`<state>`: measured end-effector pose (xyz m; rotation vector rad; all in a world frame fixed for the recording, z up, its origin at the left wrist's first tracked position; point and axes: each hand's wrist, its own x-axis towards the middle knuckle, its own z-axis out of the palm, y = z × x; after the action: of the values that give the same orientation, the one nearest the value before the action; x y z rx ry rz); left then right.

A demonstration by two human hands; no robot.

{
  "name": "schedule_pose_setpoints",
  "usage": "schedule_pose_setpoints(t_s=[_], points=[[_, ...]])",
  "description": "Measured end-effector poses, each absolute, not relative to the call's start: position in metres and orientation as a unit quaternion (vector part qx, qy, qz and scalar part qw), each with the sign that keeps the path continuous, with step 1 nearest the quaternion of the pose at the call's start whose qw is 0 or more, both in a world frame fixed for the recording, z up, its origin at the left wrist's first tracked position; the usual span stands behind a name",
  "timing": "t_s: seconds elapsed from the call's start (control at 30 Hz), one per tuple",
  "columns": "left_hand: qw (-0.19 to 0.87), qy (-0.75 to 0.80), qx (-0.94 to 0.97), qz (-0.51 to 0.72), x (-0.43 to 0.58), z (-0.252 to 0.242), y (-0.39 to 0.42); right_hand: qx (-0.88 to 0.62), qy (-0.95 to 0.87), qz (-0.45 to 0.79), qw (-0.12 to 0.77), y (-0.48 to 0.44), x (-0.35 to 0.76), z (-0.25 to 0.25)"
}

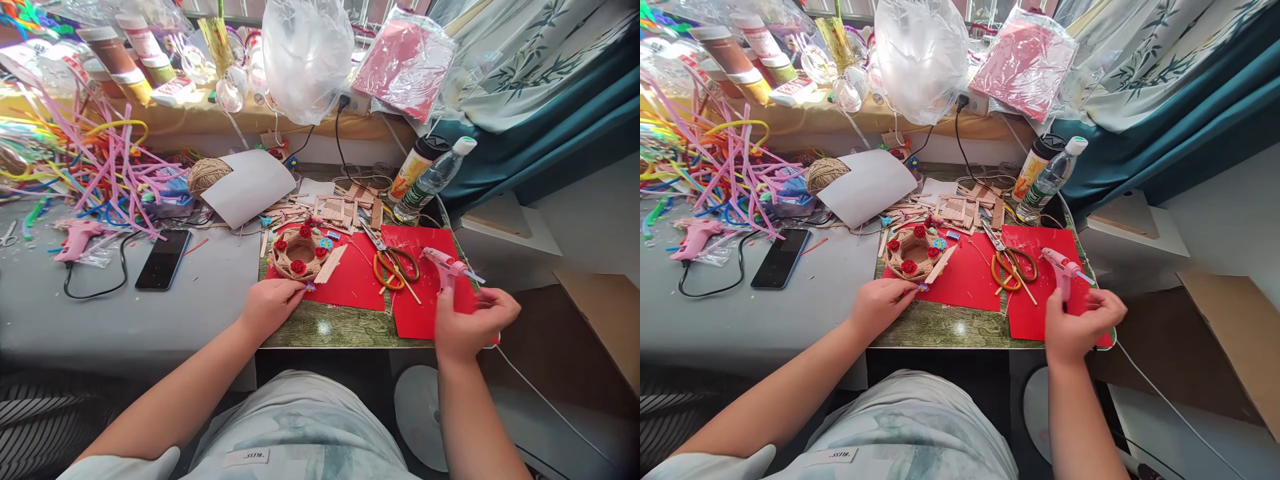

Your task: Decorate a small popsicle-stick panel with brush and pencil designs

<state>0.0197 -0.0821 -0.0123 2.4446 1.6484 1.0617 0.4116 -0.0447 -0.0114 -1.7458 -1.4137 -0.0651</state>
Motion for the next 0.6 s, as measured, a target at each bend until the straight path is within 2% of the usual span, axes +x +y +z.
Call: schedule_pose_setpoints(t_s=[0.07,0.13,0.2,0.33,0.6], points=[[0.004,0.526,0.778,0.342,0.02,-0.012,-0.082,-0.62,-0.662,0.03,0.419,-0.062,0.374,-0.008],[0.003,0.527,0.777,0.345,0.02,-0.012,-0.082,-0.513,-0.778,0.175,0.318,-0.07,0.329,-0.006],[0.001,0.528,0.776,0.345,0.02,-0.011,-0.081,-0.454,-0.815,0.255,0.252,-0.068,0.286,-0.006],[-0.004,0.52,0.781,0.345,0.021,-0.009,-0.08,-0.452,-0.814,0.278,0.238,-0.053,0.237,-0.004],[-0.017,0.511,0.784,0.353,0.02,-0.01,-0.077,-0.462,-0.817,0.249,0.238,-0.044,0.227,-0.012]])
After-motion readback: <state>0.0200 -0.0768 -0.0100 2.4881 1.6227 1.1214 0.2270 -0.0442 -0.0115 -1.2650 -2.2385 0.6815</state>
